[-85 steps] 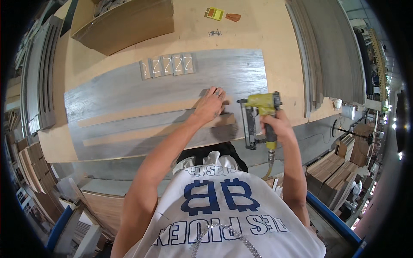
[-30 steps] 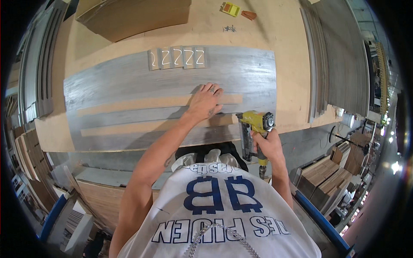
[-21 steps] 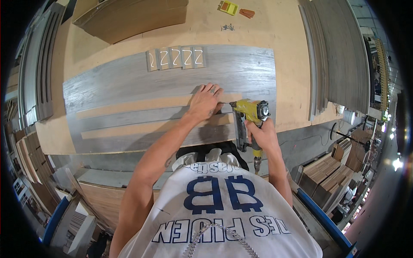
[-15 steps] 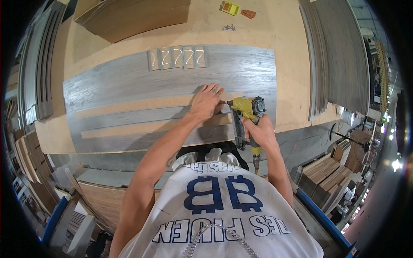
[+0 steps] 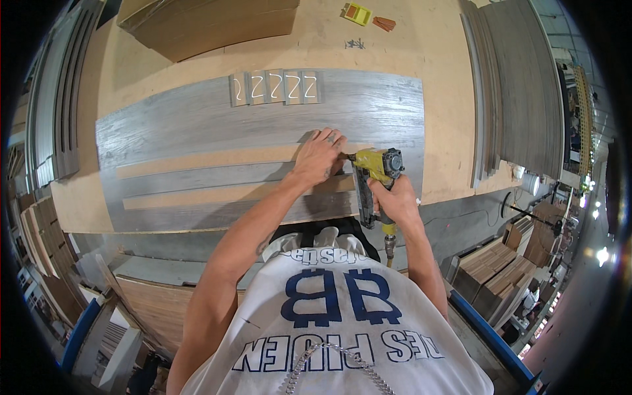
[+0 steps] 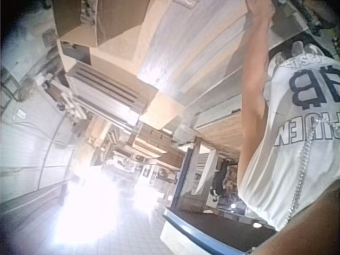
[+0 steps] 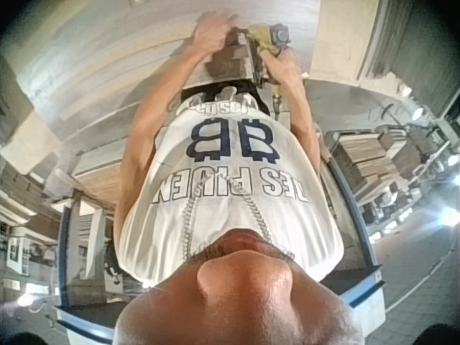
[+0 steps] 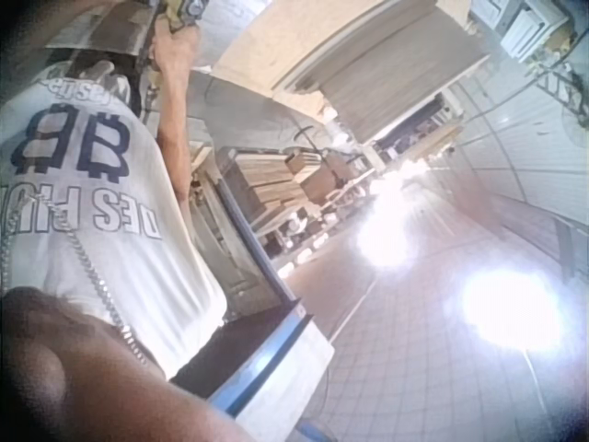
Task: Applying glue and using a nail gun to attach wooden strips to furniture panels.
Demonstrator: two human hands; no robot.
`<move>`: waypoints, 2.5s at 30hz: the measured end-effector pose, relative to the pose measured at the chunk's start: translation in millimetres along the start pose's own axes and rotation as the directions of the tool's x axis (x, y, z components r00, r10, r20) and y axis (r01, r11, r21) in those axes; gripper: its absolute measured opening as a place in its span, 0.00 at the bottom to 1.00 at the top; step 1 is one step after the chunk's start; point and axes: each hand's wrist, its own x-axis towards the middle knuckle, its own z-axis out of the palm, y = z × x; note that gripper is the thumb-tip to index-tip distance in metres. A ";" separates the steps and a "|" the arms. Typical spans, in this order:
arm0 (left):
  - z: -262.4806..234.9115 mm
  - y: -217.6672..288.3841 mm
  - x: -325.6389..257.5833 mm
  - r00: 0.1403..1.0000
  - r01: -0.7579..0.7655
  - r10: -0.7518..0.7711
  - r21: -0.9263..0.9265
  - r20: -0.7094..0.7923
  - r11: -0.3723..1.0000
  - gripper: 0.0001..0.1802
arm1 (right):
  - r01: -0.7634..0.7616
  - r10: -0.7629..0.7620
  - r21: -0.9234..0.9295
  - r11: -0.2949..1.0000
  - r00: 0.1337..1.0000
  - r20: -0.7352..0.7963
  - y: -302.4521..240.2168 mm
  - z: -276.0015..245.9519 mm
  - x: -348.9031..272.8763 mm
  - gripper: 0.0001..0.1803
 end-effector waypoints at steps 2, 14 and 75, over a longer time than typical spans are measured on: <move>0.3 0.3 0.7 1.000 -0.002 0.002 0.001 -0.005 1.000 0.30 | 0.007 -0.007 -0.049 0.999 1.000 -0.002 0.7 -0.4 -0.4 0.18; 2.4 1.8 -1.7 0.998 -0.005 0.004 -0.018 -0.059 1.000 0.28 | 0.033 -0.032 0.032 0.999 0.999 -0.014 -16.9 -5.5 13.2 0.17; -252.9 4.6 -156.0 0.586 0.642 -0.517 0.033 0.624 0.766 0.34 | 0.075 -0.860 0.995 -0.062 0.503 -0.091 -50.7 -5.1 -4.9 0.49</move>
